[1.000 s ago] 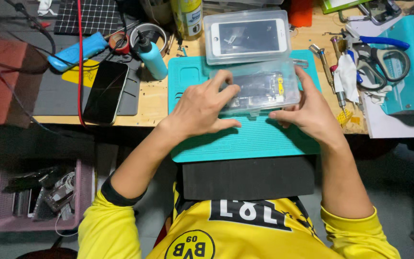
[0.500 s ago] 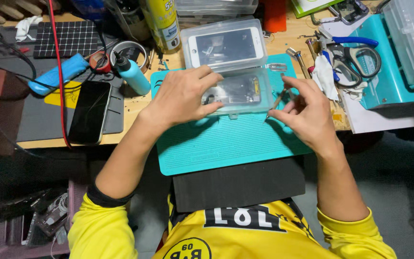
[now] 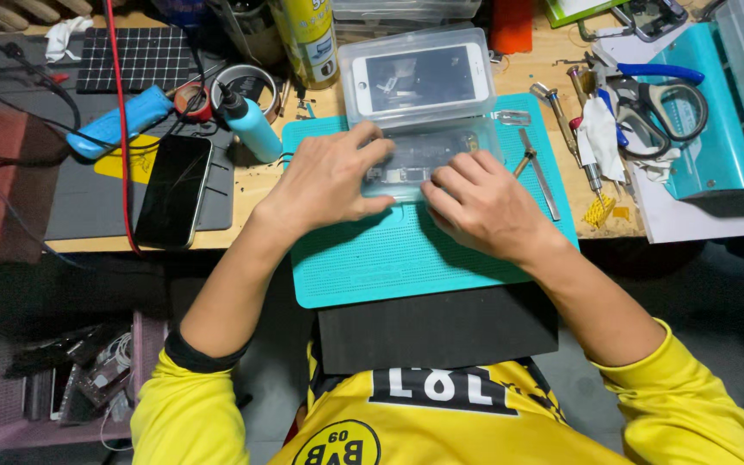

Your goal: The person opens a clear plastic case holding a smartphone, removes the phone, and works on its internals on a teal repair mat. They use a screwdriver to unscrew components, pry with a small tool, lift out internal parts, and hold the opened phone while unscrewing and adjusting internal components by hand.

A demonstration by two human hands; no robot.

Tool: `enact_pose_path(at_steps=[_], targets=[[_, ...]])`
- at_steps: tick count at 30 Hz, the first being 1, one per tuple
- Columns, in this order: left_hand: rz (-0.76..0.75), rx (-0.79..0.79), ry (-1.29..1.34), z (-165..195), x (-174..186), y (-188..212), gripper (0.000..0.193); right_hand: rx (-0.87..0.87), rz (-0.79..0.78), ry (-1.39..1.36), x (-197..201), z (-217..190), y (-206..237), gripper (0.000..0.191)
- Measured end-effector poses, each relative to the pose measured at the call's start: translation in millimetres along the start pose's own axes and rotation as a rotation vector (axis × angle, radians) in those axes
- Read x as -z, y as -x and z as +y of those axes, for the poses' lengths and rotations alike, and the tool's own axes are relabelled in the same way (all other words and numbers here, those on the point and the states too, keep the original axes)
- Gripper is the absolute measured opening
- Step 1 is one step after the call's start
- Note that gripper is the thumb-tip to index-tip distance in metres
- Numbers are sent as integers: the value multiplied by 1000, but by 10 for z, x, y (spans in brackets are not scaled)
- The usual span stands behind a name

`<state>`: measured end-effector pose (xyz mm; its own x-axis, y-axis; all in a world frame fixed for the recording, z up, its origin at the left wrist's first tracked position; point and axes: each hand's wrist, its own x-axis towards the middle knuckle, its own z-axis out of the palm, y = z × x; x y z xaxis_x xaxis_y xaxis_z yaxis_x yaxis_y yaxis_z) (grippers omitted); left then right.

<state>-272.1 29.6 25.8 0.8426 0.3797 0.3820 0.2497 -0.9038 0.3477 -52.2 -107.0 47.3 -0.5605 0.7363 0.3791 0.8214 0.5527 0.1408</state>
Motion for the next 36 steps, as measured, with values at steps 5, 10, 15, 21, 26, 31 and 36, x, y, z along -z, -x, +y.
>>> enact_pose_path(at_steps=[5,10,15,21,26,31,36], targets=[[170,-54,-32,28,50,104,61,78,120,21,7,73,26,30],[331,-64,3,124,115,207,59,-67,122,11,60,172,9,19],[373,-28,128,78,156,250,56,-110,199,-62,212,308,-78,15],[361,108,225,8,-5,83,10,-110,213,-75,265,413,-284,15],[380,82,227,-76,30,75,8,-320,280,-153,310,359,-118,21],[375,250,382,-126,12,80,8,-546,-144,-438,357,285,159,22],[389,365,531,-307,-46,-8,10,-429,-206,-495,294,152,275,19]])
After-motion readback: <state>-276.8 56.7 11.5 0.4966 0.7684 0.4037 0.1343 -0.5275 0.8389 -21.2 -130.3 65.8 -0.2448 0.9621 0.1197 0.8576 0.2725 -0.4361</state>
